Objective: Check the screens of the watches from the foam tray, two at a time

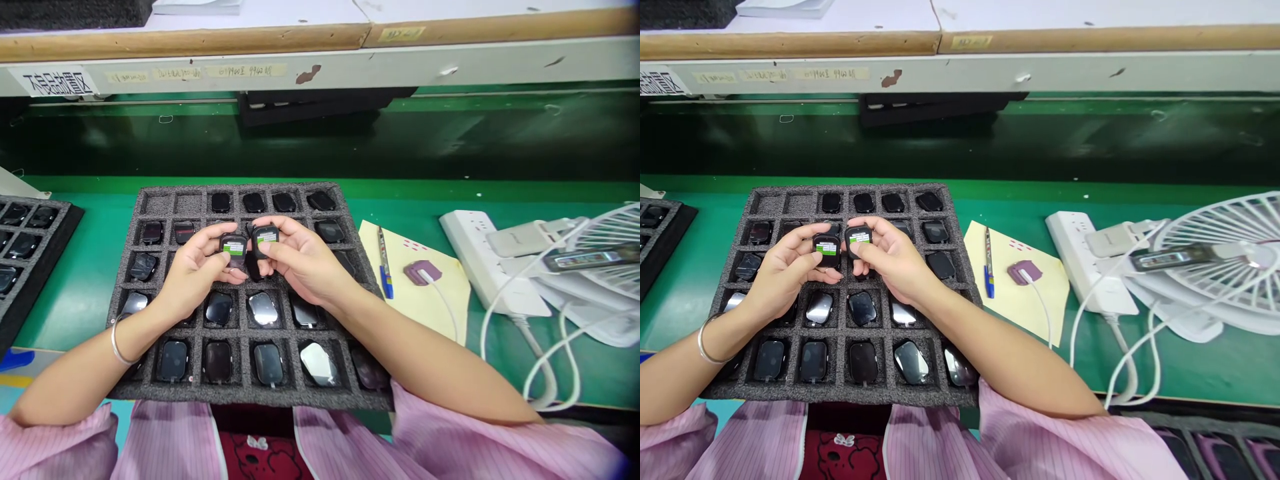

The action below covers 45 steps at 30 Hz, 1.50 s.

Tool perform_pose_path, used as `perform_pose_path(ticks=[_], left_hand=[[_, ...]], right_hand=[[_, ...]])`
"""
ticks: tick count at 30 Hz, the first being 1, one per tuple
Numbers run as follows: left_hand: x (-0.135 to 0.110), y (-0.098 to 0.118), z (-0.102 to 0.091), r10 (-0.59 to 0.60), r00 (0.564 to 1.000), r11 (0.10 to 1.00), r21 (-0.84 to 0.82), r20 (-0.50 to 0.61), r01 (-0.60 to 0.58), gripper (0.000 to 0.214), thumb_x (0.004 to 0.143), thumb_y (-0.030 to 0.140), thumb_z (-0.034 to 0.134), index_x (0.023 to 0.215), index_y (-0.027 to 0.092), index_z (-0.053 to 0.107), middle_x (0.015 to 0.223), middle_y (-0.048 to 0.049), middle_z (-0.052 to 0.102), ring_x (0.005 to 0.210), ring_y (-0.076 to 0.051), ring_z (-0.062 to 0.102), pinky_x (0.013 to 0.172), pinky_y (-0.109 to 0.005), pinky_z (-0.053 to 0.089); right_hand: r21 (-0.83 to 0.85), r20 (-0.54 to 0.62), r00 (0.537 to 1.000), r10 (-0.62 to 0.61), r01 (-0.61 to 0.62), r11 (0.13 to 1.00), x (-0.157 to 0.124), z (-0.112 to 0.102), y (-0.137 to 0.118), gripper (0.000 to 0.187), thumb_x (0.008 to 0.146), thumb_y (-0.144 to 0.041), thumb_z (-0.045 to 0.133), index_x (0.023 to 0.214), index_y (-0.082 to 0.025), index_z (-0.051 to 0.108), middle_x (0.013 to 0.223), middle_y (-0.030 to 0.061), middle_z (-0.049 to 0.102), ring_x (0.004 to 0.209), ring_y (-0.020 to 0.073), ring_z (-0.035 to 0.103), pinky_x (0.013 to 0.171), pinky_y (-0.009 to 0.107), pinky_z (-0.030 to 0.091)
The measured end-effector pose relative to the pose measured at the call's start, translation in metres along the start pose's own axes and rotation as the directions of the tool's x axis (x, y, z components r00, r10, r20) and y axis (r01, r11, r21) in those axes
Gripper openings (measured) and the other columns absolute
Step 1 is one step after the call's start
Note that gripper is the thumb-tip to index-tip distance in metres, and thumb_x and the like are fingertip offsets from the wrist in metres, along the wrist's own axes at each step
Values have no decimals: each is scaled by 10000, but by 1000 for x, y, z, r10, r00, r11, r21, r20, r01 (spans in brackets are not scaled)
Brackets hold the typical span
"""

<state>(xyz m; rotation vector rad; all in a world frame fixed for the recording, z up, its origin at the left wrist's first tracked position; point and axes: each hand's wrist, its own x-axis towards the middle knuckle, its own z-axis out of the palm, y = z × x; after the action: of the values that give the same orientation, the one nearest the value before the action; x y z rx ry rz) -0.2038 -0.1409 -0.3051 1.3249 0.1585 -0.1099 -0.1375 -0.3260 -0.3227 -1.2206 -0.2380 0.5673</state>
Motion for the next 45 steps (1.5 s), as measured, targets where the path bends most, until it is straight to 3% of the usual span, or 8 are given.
perform_pose_path(ticks=[14,18,29,41,45], left_hand=[[1,1,-2,-17,1000,999,-38,-22,16,519,748,238,757,1251,175,644,943,8,790,642,-156,796,668,-267,703],[1,-1,-3,-14,1000,999,-39,-15,13,519,744,233,747,1249,175,639,955,3,798,635,-151,791,663,-269,702],[3,2,-4,31,999,998,-62,-36,-34,614,663,115,702,1267,189,626,981,23,797,696,-136,789,720,-245,681],[7,1,-8,87,996,996,-24,12,-87,721,727,127,741,1412,195,527,964,13,758,693,-128,749,664,-253,627],[9,-2,-11,111,994,994,-5,25,-111,686,725,115,755,1375,189,548,995,1,767,696,-115,747,679,-239,639]], right_hand=[[16,19,1000,2,-3,1000,-2,1,-3,475,699,-186,729,1159,-213,610,859,-47,695,593,108,633,604,281,470],[4,28,1000,-3,3,1000,-2,2,-3,472,705,-199,731,1158,-217,600,776,-67,658,589,117,624,598,281,465],[41,67,998,-23,21,999,-1,-2,-2,601,720,-177,747,1285,-240,553,933,-32,734,663,126,688,643,289,528],[30,122,991,-53,50,998,2,-4,-1,512,765,-184,753,1236,-239,561,998,-2,749,712,136,715,698,307,569],[36,133,989,-56,52,998,2,-4,1,521,764,-172,753,1242,-235,556,959,-9,746,729,142,725,708,297,574]])
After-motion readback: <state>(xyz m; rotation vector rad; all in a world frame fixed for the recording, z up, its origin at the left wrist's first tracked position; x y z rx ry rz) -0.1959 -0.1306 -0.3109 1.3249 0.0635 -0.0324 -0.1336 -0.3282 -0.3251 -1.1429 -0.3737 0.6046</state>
